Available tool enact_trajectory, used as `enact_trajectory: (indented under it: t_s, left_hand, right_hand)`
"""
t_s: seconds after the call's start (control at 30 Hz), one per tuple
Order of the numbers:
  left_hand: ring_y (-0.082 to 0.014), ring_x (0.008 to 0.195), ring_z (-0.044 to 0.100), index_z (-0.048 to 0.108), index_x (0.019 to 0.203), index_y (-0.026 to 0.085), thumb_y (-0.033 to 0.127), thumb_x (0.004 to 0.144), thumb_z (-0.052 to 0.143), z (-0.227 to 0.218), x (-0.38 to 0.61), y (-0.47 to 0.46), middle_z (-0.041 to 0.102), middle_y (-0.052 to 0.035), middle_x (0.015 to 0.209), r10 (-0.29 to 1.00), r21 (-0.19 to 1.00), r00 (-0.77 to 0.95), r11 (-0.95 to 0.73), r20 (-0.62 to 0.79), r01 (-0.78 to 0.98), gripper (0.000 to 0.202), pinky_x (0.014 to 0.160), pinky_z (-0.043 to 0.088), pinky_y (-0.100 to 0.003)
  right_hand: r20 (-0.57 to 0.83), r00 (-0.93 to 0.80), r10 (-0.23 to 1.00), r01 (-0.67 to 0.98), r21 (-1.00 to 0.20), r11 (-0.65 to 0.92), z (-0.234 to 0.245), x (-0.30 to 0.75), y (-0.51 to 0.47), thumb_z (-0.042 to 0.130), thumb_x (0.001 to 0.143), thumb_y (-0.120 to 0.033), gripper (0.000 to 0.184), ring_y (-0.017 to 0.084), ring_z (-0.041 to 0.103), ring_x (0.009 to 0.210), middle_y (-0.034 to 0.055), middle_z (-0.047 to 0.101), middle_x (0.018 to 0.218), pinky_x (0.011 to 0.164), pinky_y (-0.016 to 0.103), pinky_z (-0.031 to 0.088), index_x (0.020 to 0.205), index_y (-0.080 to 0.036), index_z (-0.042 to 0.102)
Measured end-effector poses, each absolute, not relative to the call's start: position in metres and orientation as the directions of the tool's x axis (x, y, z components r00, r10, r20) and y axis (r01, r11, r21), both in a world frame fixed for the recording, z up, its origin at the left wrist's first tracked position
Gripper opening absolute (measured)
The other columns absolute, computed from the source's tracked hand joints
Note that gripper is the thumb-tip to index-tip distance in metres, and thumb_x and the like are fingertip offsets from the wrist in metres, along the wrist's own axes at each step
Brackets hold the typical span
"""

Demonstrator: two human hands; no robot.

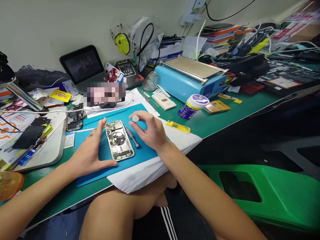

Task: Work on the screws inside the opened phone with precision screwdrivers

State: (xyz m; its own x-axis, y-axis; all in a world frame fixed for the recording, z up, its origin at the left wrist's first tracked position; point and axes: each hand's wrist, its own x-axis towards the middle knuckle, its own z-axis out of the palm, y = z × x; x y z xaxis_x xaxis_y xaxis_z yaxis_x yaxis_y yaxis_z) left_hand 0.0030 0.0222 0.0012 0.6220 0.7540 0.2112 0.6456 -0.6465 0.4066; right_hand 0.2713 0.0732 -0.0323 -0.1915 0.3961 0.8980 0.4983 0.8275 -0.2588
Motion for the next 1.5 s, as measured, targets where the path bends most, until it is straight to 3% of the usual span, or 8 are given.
enact_trajectory:
  t_s: [0.1,0.3,0.57,0.83,1.23,1.5]
  left_hand:
    - [-0.0444,0.152,0.036,-0.024,0.163,0.029,0.073,0.083,0.074,-0.001,0.003,0.023,0.012,-0.0200,0.173,0.761,0.419,0.611,-0.638,0.216,0.646,0.134,0.117,0.042,-0.063]
    - [-0.0472,0.150,0.039,-0.024,0.163,0.030,0.074,0.082,0.074,-0.005,0.005,0.024,0.013,-0.0178,0.174,0.742,0.412,0.639,-0.657,0.205,0.631,0.134,0.115,0.043,-0.064]
    - [-0.0450,0.147,0.044,-0.023,0.164,0.022,0.066,0.086,0.075,-0.004,0.007,0.021,0.019,-0.0208,0.171,0.752,0.389,0.639,-0.643,0.162,0.659,0.133,0.112,0.047,-0.057]
    - [-0.0447,0.148,0.042,-0.018,0.165,0.016,0.068,0.088,0.071,-0.006,0.008,0.022,0.022,-0.0205,0.171,0.735,0.356,0.658,-0.666,0.162,0.656,0.128,0.116,0.043,-0.054]
    - [-0.0424,0.148,0.043,-0.012,0.167,0.017,0.068,0.090,0.069,-0.007,0.009,0.022,0.026,-0.0186,0.170,0.719,0.310,0.668,-0.690,0.193,0.654,0.123,0.119,0.039,-0.051]
    - [-0.0421,0.146,0.045,-0.004,0.168,0.013,0.064,0.099,0.058,-0.005,0.010,0.023,0.039,-0.0209,0.164,0.729,0.302,0.656,-0.681,0.196,0.667,0.105,0.117,0.041,-0.053]
  right_hand:
    - [0.892,-0.189,0.412,0.508,-0.270,0.818,-0.032,0.271,0.071,0.063,0.098,-0.017,0.046,0.020,0.075,0.094,0.0023,0.072,0.109,0.077,0.036,0.068,0.136,-0.033,0.044]
    - [0.831,-0.051,0.553,0.381,-0.496,0.780,-0.033,0.269,0.064,0.062,0.100,-0.019,0.051,0.015,0.072,0.091,0.0012,0.070,0.107,0.076,0.030,0.067,0.144,-0.034,0.040]
    - [0.755,0.044,0.654,0.303,-0.634,0.712,-0.033,0.270,0.066,0.066,0.098,-0.027,0.043,0.018,0.073,0.086,0.0010,0.072,0.103,0.065,0.031,0.064,0.136,-0.036,0.048]
    - [0.722,0.107,0.684,0.200,-0.689,0.696,-0.011,0.260,0.033,0.065,0.100,-0.034,0.040,0.020,0.075,0.079,0.0002,0.072,0.098,0.071,0.040,0.069,0.136,-0.039,0.048]
    - [0.677,0.044,0.734,0.186,-0.728,0.660,-0.030,0.247,0.006,0.063,0.100,-0.029,0.038,0.019,0.075,0.073,-0.0004,0.073,0.093,0.062,0.036,0.067,0.135,-0.036,0.050]
    - [0.780,0.057,0.623,0.270,-0.613,0.742,-0.037,0.242,-0.002,0.062,0.100,-0.020,0.045,0.018,0.077,0.087,0.0022,0.074,0.102,0.069,0.033,0.068,0.140,-0.034,0.047]
